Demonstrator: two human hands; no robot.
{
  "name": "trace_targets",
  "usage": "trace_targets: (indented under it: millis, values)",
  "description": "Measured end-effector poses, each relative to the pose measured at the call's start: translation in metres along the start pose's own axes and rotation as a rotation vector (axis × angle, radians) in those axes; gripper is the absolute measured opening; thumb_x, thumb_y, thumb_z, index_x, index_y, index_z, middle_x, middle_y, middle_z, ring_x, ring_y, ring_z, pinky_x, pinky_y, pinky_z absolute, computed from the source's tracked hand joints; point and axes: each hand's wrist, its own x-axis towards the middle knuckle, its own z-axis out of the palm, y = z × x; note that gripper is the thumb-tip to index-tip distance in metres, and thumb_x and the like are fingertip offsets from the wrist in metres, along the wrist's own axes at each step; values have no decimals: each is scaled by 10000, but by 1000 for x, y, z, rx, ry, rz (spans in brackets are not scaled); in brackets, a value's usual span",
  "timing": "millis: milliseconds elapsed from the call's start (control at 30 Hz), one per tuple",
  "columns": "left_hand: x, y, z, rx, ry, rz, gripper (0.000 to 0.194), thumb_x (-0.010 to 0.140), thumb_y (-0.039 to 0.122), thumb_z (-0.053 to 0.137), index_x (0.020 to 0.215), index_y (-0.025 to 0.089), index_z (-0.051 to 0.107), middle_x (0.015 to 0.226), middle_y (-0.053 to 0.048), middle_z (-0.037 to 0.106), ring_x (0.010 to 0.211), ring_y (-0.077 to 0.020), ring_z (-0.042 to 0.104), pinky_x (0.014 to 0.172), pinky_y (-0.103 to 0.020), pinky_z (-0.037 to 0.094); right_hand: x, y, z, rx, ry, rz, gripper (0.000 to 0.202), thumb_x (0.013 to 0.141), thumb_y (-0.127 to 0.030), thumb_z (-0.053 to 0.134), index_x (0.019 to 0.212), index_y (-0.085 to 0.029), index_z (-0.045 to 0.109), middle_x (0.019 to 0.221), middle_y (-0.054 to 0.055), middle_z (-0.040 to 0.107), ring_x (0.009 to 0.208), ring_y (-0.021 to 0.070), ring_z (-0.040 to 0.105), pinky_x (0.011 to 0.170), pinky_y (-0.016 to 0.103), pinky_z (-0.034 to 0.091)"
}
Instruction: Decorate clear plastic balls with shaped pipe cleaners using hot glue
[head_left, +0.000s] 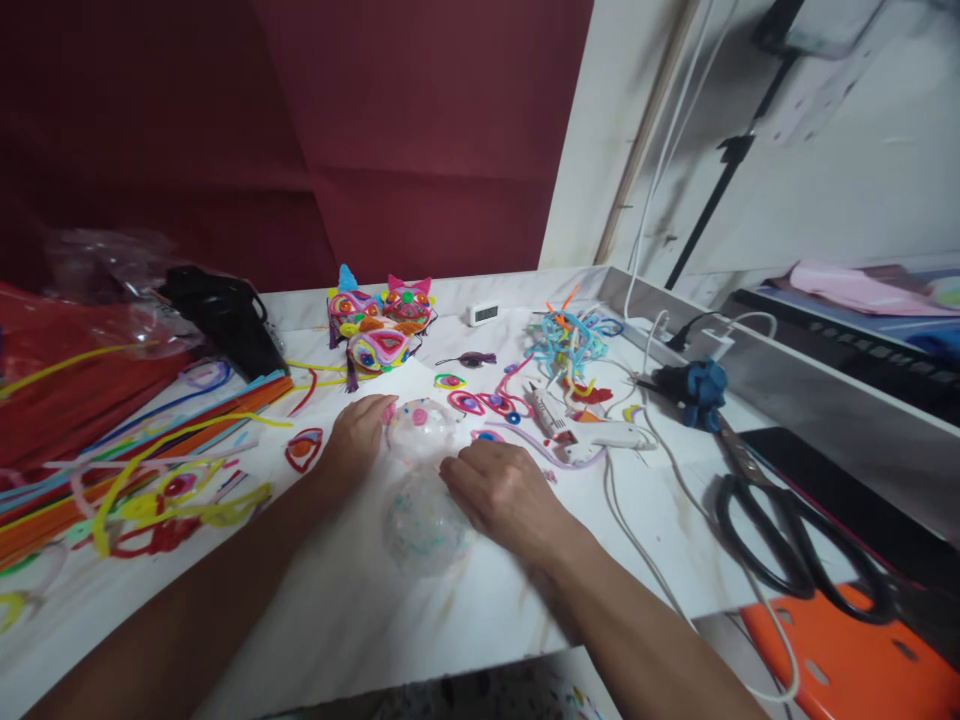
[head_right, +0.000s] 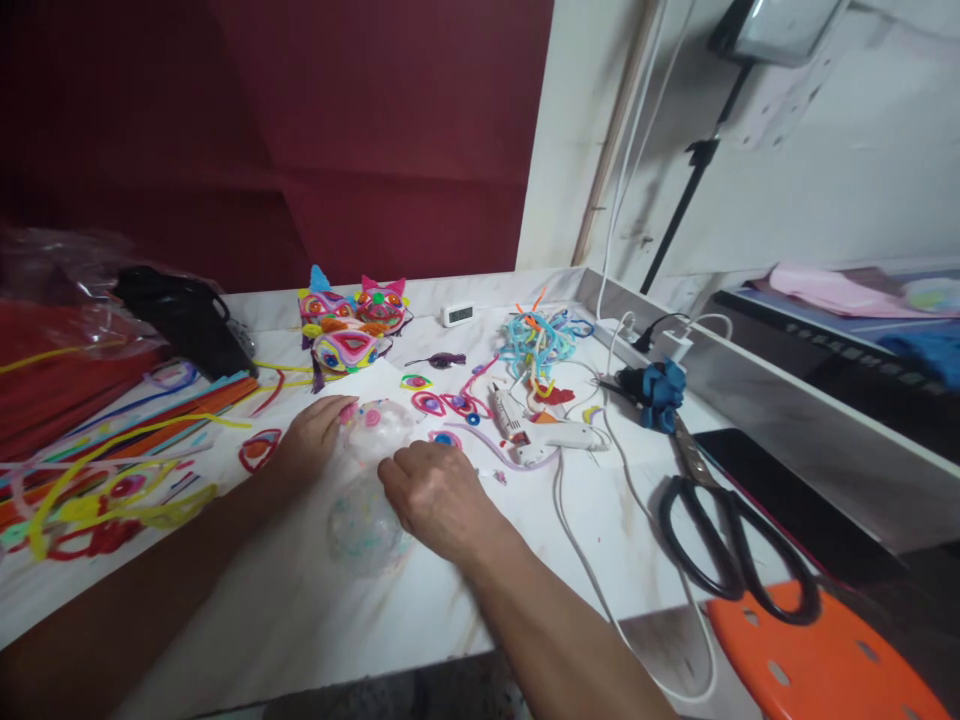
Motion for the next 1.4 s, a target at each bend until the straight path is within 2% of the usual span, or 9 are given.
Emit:
trace_targets:
  millis: [233, 567, 700, 867, 1033, 1233, 1333, 1400]
  values:
    - [-3, 0, -1, 136, -82, 20, 318, 902, 256, 373, 1083, 175, 622, 1115, -121, 664, 1075, -259, 581, 949, -435, 455, 0, -2, -6, 32, -31, 2, 324, 925, -163, 332, 782, -251, 609, 710, 2, 645, 655, 159, 561, 577, 287, 360]
    - [0, 9, -7, 177, -49, -57, 305, 928, 254, 379, 1084, 167, 626, 1114, -113, 672, 1047, -240, 605, 913, -401, 473, -1, 0, 1, 52, 10, 3, 288, 913, -172, 377, 728, -224, 592, 675, 14, 636, 634, 164, 570, 570, 295, 345]
    - [0, 13, -16, 194, -38, -20, 305, 930, 227, 365, 1083, 164, 622, 1110, -114, 671, 1057, -235, 595, 924, -406, 456, -1, 1, 3, 81, 16, 3, 290, 914, -183, 373, 737, -239, 595, 671, 14, 644, 627, 170, 576, 559, 289, 336]
    - [-8, 21, -35, 200, -55, 13, 301, 923, 229, 371, 1056, 202, 640, 1081, -81, 684, 1039, -225, 598, 926, -406, 443, -2, 1, 4, 130, 13, 18, 269, 907, -193, 400, 754, -215, 620, 667, 26, 641, 642, 168, 588, 577, 278, 351]
    - [-25, 28, -43, 127, -5, 10, 318, 899, 208, 374, 1059, 207, 649, 1066, -71, 684, 1025, -214, 601, 936, -410, 443, -2, 6, 6, 181, 43, 156, 238, 914, -218, 420, 826, -202, 640, 737, 29, 677, 681, 150, 620, 621, 236, 398]
    - [-32, 17, -40, 33, 100, -46, 323, 879, 193, 369, 953, 189, 683, 989, -89, 699, 964, -230, 615, 912, -442, 465, -2, 11, 13, 210, 58, 244, 226, 905, -226, 442, 858, -179, 659, 753, 32, 696, 670, 144, 642, 630, 223, 437]
    - [-35, 20, -49, 2, 52, -21, 365, 867, 163, 333, 967, 178, 683, 993, -113, 693, 970, -255, 613, 909, -477, 465, -3, 12, 21, 236, 59, 226, 231, 892, -224, 454, 843, -171, 673, 746, 51, 701, 661, 168, 653, 616, 246, 451]
    - [-39, 31, -58, 11, -24, 17, 365, 870, 160, 340, 981, 180, 687, 997, -109, 699, 970, -247, 621, 916, -440, 477, -5, 12, 27, 257, 65, 208, 235, 887, -237, 461, 841, -170, 680, 777, 72, 714, 678, 191, 667, 626, 272, 468]
